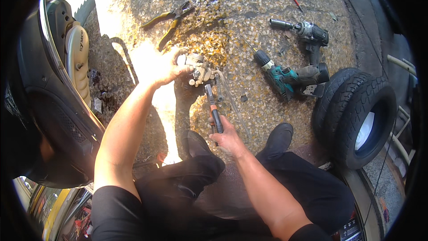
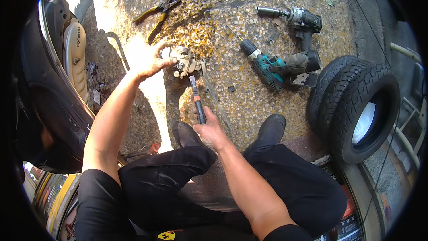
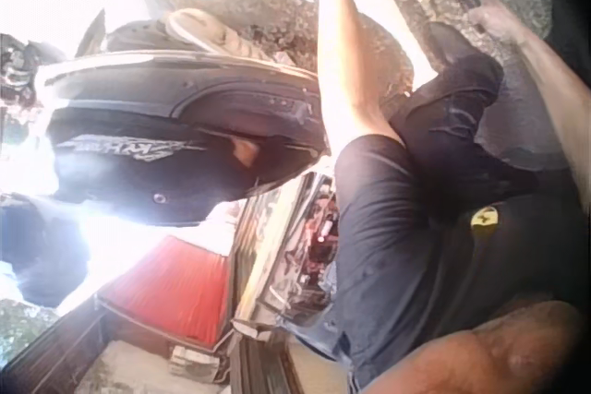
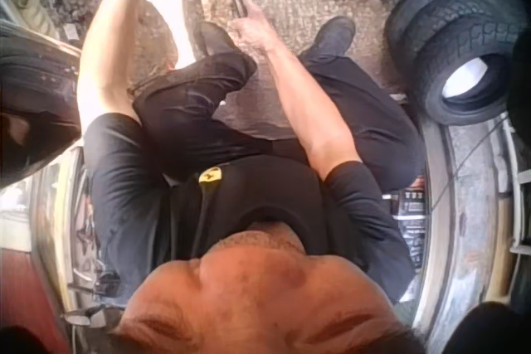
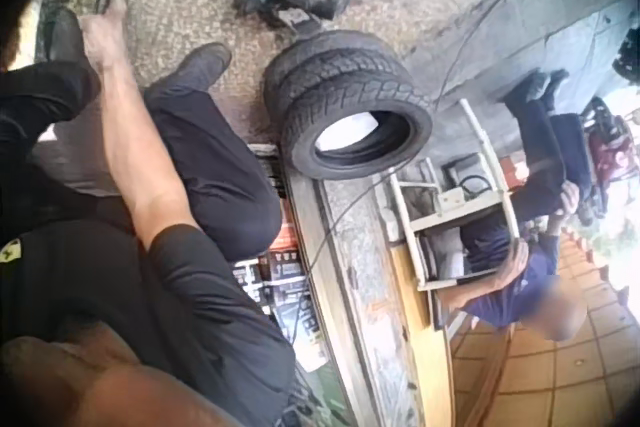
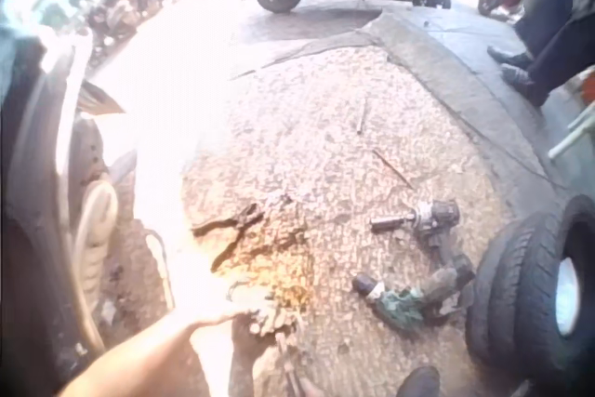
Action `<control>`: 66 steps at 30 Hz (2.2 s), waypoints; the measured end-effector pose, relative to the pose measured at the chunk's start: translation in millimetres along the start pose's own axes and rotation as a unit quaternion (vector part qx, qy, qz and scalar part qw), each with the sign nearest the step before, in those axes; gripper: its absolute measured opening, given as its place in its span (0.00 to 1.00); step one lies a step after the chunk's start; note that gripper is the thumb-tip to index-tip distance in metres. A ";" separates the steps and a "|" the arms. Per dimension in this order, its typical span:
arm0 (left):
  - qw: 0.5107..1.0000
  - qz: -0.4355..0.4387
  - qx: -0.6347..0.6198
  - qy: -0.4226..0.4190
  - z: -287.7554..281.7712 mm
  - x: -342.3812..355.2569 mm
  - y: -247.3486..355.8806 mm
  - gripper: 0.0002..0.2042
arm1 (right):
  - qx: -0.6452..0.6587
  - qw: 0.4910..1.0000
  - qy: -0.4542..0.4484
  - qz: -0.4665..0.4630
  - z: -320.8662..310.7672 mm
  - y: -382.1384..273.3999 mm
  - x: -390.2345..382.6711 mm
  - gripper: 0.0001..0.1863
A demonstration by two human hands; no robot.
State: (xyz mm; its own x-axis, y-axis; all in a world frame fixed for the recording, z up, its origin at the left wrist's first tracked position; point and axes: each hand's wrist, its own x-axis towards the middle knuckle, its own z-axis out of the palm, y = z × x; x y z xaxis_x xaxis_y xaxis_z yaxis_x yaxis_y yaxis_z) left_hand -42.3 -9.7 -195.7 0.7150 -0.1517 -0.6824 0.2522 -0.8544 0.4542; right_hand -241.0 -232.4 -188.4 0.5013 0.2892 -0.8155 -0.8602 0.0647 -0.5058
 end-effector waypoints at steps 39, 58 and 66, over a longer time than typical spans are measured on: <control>0.842 0.037 -0.528 0.099 -69.9 -77.3 -5.4 0.12 | -0.208 0.954 -0.014 -0.214 11.1 -108.6 2.1 0.24; 0.847 0.040 -0.486 0.210 -47.4 -68.4 23.0 0.11 | -0.329 0.919 0.097 -0.195 11.9 -106.7 16.2 0.17; 0.857 0.055 -0.475 0.192 -46.7 -67.9 22.3 0.14 | -0.323 0.921 0.088 -0.197 8.4 -109.7 16.6 0.14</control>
State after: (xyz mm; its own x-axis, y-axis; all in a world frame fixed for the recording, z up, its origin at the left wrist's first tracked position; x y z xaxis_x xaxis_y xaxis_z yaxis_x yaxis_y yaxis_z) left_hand -54.8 4.8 -112.5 0.8841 0.1247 -0.4503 0.4569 -0.0285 0.8891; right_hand -139.1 -226.7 -144.1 0.8192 0.2020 -0.5368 -0.4010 -0.4674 -0.7879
